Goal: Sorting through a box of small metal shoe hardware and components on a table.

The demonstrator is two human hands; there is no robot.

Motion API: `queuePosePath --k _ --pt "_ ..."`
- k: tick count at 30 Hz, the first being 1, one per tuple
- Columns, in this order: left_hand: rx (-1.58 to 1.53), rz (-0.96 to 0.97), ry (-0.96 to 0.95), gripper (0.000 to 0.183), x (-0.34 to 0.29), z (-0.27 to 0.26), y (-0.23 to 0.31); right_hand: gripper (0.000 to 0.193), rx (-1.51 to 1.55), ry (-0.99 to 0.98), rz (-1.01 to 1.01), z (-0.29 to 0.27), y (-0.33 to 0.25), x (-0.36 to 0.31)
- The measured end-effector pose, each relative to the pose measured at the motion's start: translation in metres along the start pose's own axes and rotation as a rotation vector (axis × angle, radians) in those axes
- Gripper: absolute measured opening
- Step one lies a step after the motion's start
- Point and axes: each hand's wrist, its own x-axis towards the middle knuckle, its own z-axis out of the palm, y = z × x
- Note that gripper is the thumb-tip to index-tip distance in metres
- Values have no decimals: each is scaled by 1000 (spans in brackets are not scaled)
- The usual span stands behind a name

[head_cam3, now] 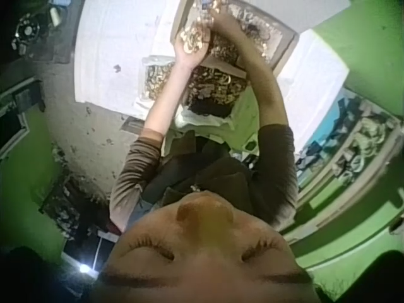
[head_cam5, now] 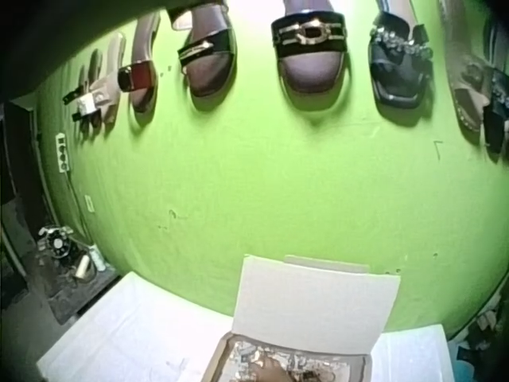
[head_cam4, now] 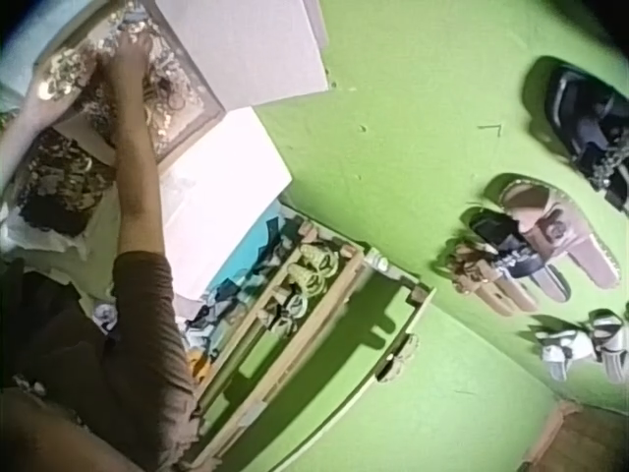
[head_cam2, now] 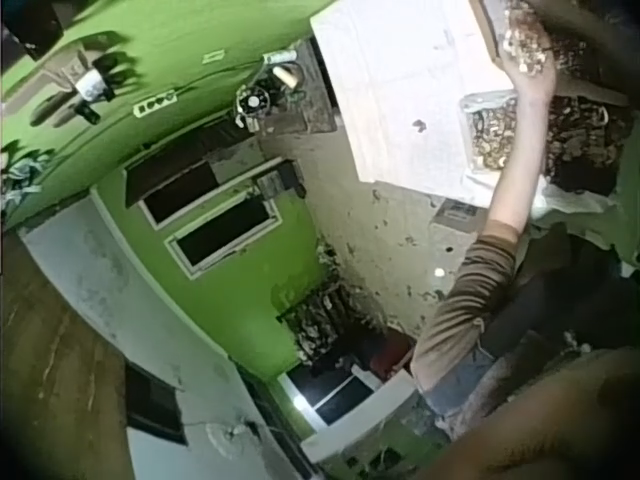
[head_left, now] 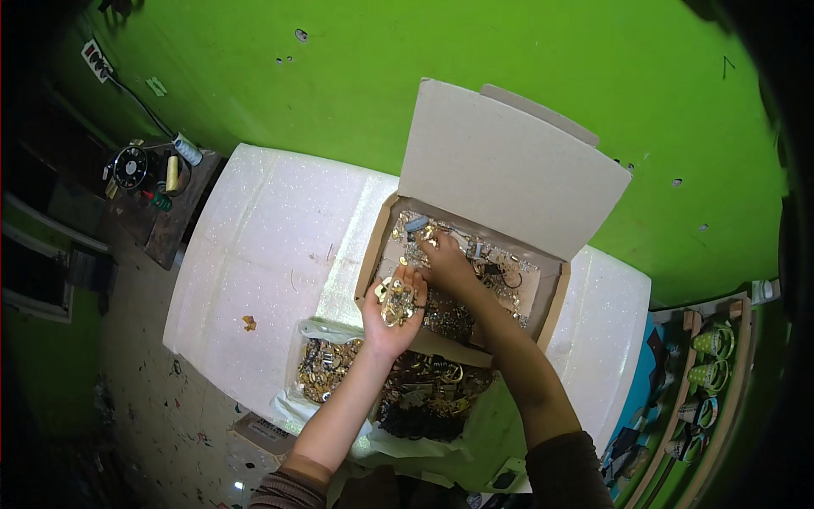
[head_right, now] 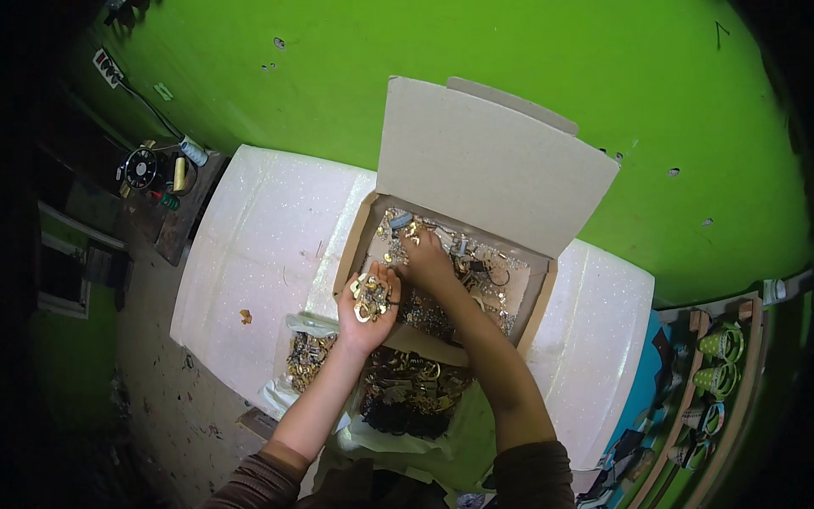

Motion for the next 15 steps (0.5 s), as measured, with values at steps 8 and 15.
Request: queuePosePath --k 8,15 --pt "57 37 32 32 -3 3 2 22 -250 -139 -73 -9 -5 -3" --pt "50 25 -30 34 -6 1 1 18 804 -113 554 -57 15 -18"
